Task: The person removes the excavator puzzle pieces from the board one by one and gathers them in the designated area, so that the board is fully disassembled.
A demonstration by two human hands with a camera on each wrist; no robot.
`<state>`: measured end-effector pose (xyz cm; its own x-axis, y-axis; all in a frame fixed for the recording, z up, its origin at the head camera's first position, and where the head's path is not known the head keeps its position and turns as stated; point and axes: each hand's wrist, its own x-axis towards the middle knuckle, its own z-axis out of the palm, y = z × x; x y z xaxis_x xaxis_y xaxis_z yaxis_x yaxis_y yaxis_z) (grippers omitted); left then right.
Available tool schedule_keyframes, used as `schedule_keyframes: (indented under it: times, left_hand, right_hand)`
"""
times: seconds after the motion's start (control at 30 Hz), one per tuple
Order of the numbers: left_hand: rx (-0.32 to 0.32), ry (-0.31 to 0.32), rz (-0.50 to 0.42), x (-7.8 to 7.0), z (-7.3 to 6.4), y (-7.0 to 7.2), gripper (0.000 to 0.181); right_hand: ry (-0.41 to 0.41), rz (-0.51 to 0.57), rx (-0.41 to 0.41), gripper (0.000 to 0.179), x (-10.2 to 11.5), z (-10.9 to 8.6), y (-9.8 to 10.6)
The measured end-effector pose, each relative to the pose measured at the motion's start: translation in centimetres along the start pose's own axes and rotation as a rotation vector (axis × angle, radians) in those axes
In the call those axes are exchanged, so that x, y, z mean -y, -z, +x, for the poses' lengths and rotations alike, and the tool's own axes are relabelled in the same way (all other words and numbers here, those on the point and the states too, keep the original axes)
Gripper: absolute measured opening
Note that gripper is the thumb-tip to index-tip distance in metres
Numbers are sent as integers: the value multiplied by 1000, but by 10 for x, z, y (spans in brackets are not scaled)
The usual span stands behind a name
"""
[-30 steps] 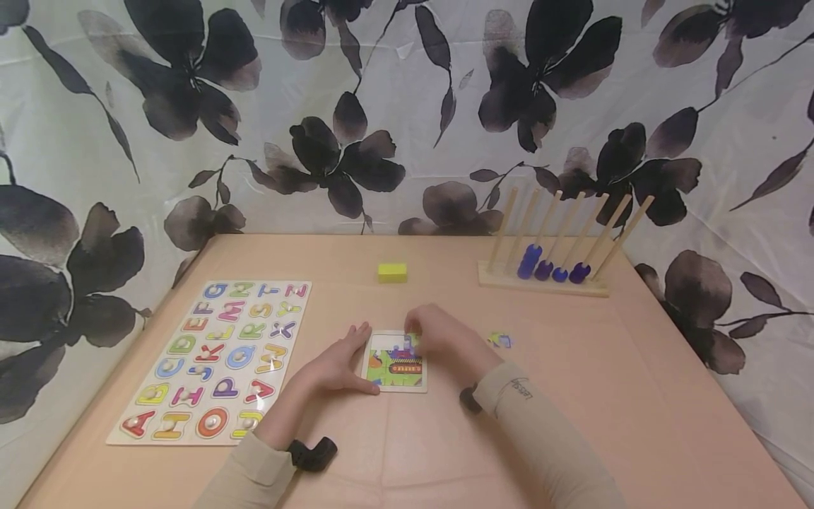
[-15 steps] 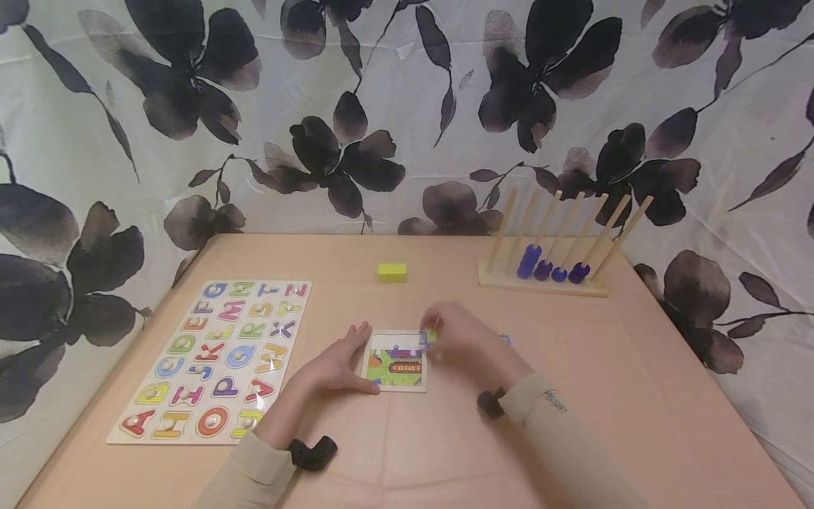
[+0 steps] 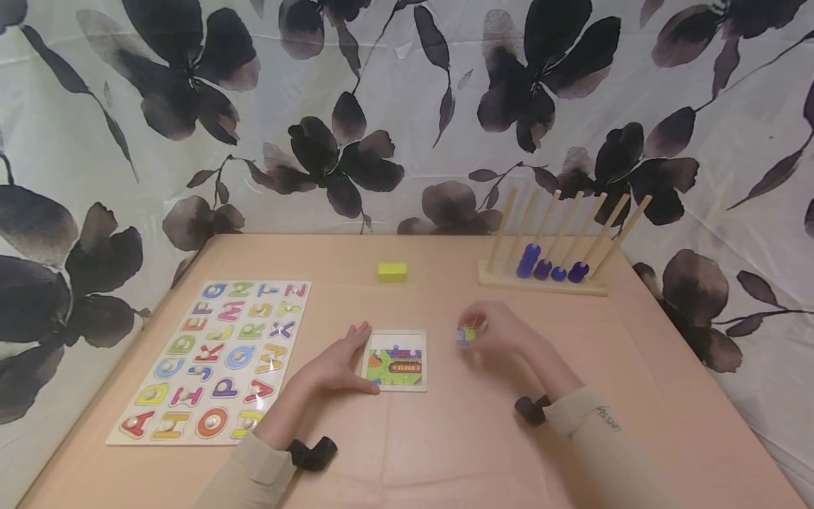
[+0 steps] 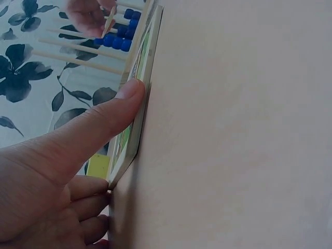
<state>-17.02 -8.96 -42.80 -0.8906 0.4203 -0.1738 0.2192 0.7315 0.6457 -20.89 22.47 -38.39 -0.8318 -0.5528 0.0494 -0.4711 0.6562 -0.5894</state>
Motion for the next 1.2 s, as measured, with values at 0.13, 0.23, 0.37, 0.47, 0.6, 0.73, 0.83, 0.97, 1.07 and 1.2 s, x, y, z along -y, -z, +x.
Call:
schedule_keyframes:
  times: [0.13, 0.23, 0.37, 0.47, 0.6, 0.73, 0.83, 0.97, 1.07, 1.2]
  left_hand:
    - [-2, 3, 1, 1, -1, 0, 111]
    - [-2, 7, -3, 0, -1, 0, 111]
    - [-6, 5, -8, 0, -1, 0, 111]
    - [-7, 2, -15, 0, -2, 0, 111]
    - [-7, 1, -16, 0, -1, 0, 111]
    - [-7, -5, -10, 1, -1, 0, 110]
    - [-8, -3, -10, 1, -1, 0, 111]
    - [-8, 0, -14, 1, -1, 0, 111]
    - [-8, -3, -13, 1, -1, 0, 111]
    - [-7, -3, -9, 2, 0, 0, 111]
  right_hand:
    - [-37, -7, -6, 30, -11, -12, 6]
    - [-75, -9, -7, 31, -20, -22, 11]
    - [-114, -4, -11, 32, -29, -35, 18]
    - [-140, -12, -12, 33, -35, -43, 24]
    - [-168, -39, -25, 33, -46, -51, 31]
    - [-176, -40, -32, 33, -57, -56, 35]
    - [-189, -34, -28, 34, -65, -58, 36]
    - [-224, -36, -15, 35, -72, -58, 36]
    - [-239, -43, 1, 35, -76, -57, 36]
    - [-245, -50, 16, 35, -77, -55, 37]
